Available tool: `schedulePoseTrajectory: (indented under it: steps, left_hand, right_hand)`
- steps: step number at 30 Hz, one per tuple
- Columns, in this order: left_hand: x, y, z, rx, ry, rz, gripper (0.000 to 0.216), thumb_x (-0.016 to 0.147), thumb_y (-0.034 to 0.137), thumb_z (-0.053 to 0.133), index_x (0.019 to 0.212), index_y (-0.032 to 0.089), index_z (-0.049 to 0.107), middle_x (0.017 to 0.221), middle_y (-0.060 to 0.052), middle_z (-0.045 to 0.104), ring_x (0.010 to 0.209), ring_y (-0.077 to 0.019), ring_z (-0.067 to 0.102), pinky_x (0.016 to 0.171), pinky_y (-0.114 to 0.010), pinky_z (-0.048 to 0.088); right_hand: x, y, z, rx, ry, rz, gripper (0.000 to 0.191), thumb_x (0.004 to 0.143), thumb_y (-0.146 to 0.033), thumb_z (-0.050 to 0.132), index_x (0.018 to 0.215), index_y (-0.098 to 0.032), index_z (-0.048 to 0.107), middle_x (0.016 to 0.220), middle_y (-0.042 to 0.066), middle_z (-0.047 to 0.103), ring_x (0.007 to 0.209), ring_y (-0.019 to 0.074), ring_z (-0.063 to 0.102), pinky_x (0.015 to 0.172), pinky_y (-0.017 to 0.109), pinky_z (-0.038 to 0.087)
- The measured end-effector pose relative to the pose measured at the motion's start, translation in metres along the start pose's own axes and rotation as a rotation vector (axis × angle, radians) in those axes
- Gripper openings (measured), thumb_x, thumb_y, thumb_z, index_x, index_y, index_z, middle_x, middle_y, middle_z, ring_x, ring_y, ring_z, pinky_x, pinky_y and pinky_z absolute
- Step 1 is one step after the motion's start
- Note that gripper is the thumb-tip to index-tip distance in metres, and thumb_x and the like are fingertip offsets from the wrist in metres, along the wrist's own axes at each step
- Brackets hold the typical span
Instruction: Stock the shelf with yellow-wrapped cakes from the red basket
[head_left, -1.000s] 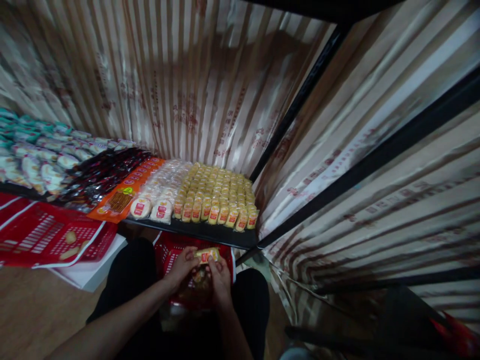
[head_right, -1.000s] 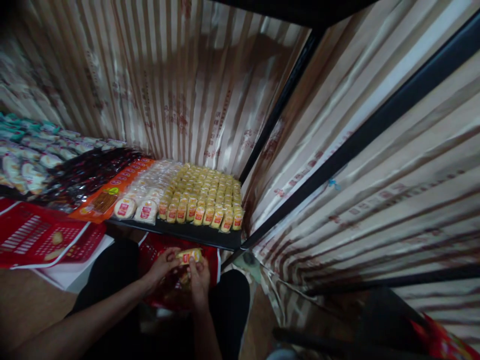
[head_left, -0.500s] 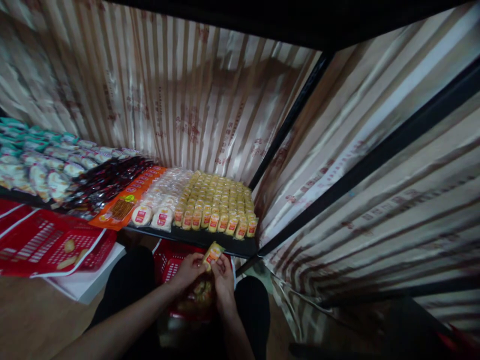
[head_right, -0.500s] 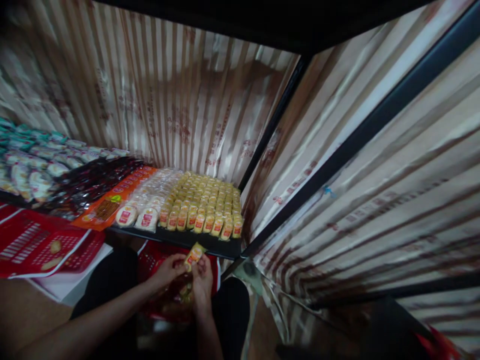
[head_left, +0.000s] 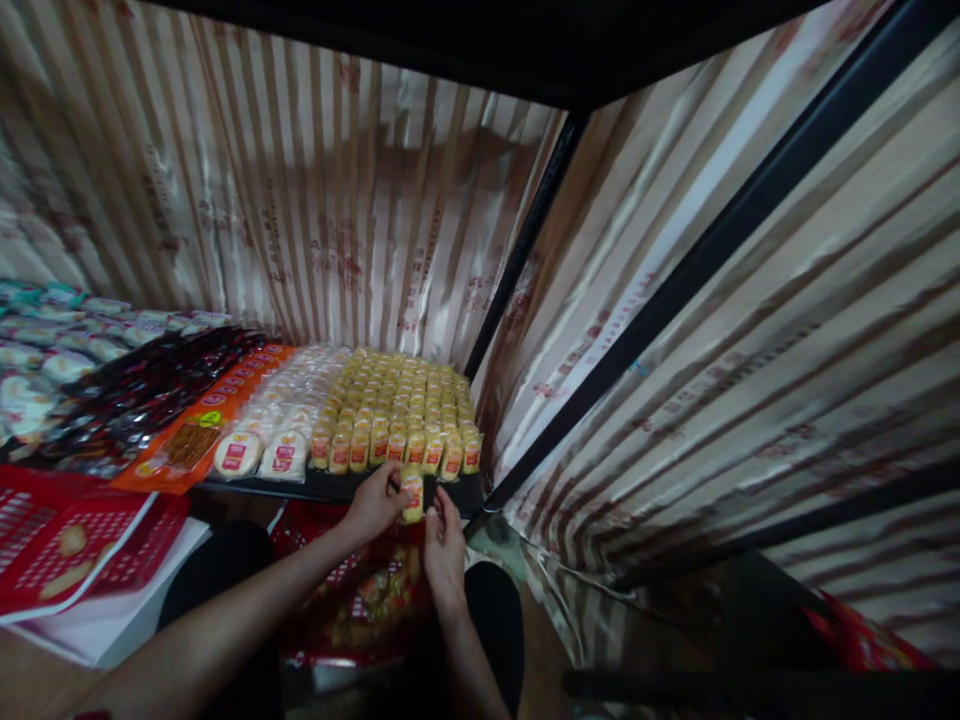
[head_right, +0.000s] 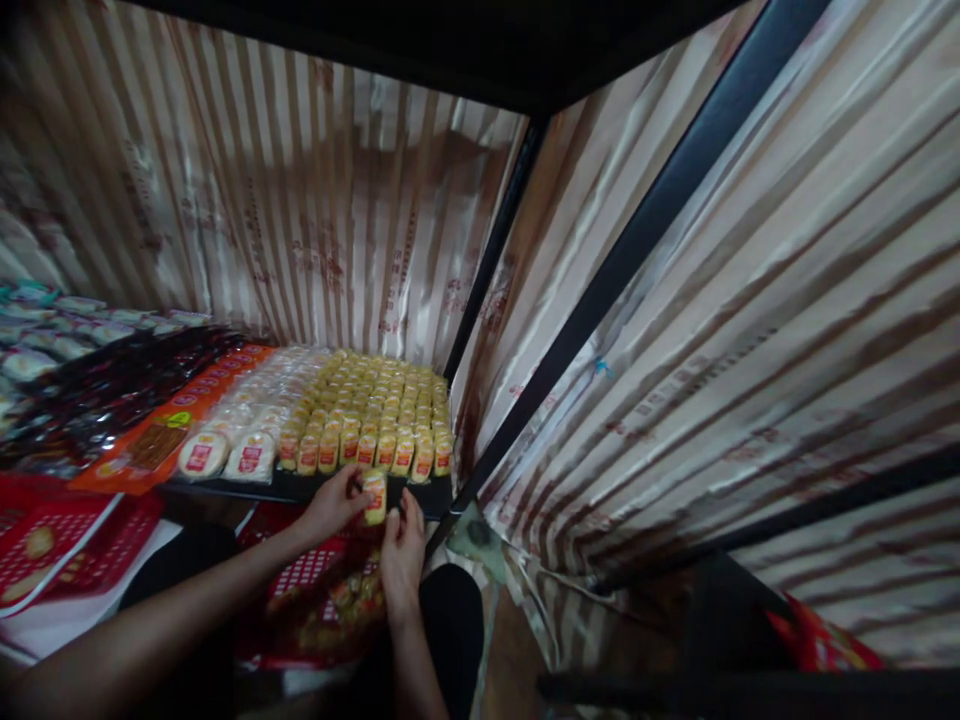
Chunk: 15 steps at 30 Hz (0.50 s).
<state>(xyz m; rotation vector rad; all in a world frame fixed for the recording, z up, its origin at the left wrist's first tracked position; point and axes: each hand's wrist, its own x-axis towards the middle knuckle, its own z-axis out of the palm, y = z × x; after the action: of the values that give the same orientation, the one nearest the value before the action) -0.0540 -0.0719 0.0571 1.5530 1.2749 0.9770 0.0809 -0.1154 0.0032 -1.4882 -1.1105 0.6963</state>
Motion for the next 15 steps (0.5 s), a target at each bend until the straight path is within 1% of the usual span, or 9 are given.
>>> schedulePoseTrajectory:
  steps: [3,6,10,13,15]
  left_hand:
    - [0.013,0.018,0.011,0.052,0.035,0.03,0.026,0.069,0.014,0.056,0.093,0.021,0.053,0.076,0.005,0.055,0.059,-0.0091,0.05,0.059,-0.02,0.04]
    - [0.027,0.03,0.026,0.092,0.042,0.049,0.027,0.068,0.011,0.057,0.092,0.02,0.053,0.074,0.004,0.055,0.059,-0.0097,0.051,0.06,-0.021,0.041]
    - [0.043,0.034,0.051,0.12,0.03,0.101,0.026,0.07,0.01,0.055,0.093,0.019,0.053,0.074,0.003,0.054,0.062,-0.0111,0.051,0.061,-0.022,0.041]
    - [0.052,0.033,0.068,0.141,0.01,0.13,0.026,0.072,0.01,0.054,0.096,0.019,0.051,0.079,0.002,0.054,0.065,-0.012,0.053,0.064,-0.024,0.043]
    - [0.057,0.034,0.077,0.157,-0.01,0.159,0.026,0.073,0.01,0.054,0.097,0.019,0.051,0.083,0.001,0.054,0.069,-0.0127,0.053,0.067,-0.025,0.044]
  right_hand:
    - [0.014,0.006,-0.003,-0.169,0.072,-0.12,0.052,0.083,-0.041,0.04,0.124,-0.01,0.051,0.132,0.017,0.047,0.125,0.0241,0.04,0.106,0.043,0.028]
    - [0.021,0.006,-0.005,-0.207,0.147,-0.148,0.055,0.088,-0.04,0.031,0.131,-0.009,0.042,0.138,0.017,0.04,0.13,0.0233,0.034,0.107,0.043,0.027]
    - [0.017,0.003,-0.008,-0.226,0.196,-0.181,0.058,0.09,-0.041,0.027,0.138,-0.008,0.029,0.144,0.018,0.029,0.133,0.0232,0.027,0.107,0.043,0.026]
    - [0.012,0.004,-0.01,-0.256,0.226,-0.217,0.057,0.091,-0.04,0.027,0.139,-0.008,0.027,0.146,0.017,0.025,0.136,0.0227,0.021,0.109,0.044,0.021]
    - [0.012,0.006,-0.011,-0.253,0.224,-0.214,0.057,0.091,-0.039,0.027,0.139,-0.008,0.027,0.147,0.017,0.024,0.136,0.0225,0.02,0.11,0.045,0.019]
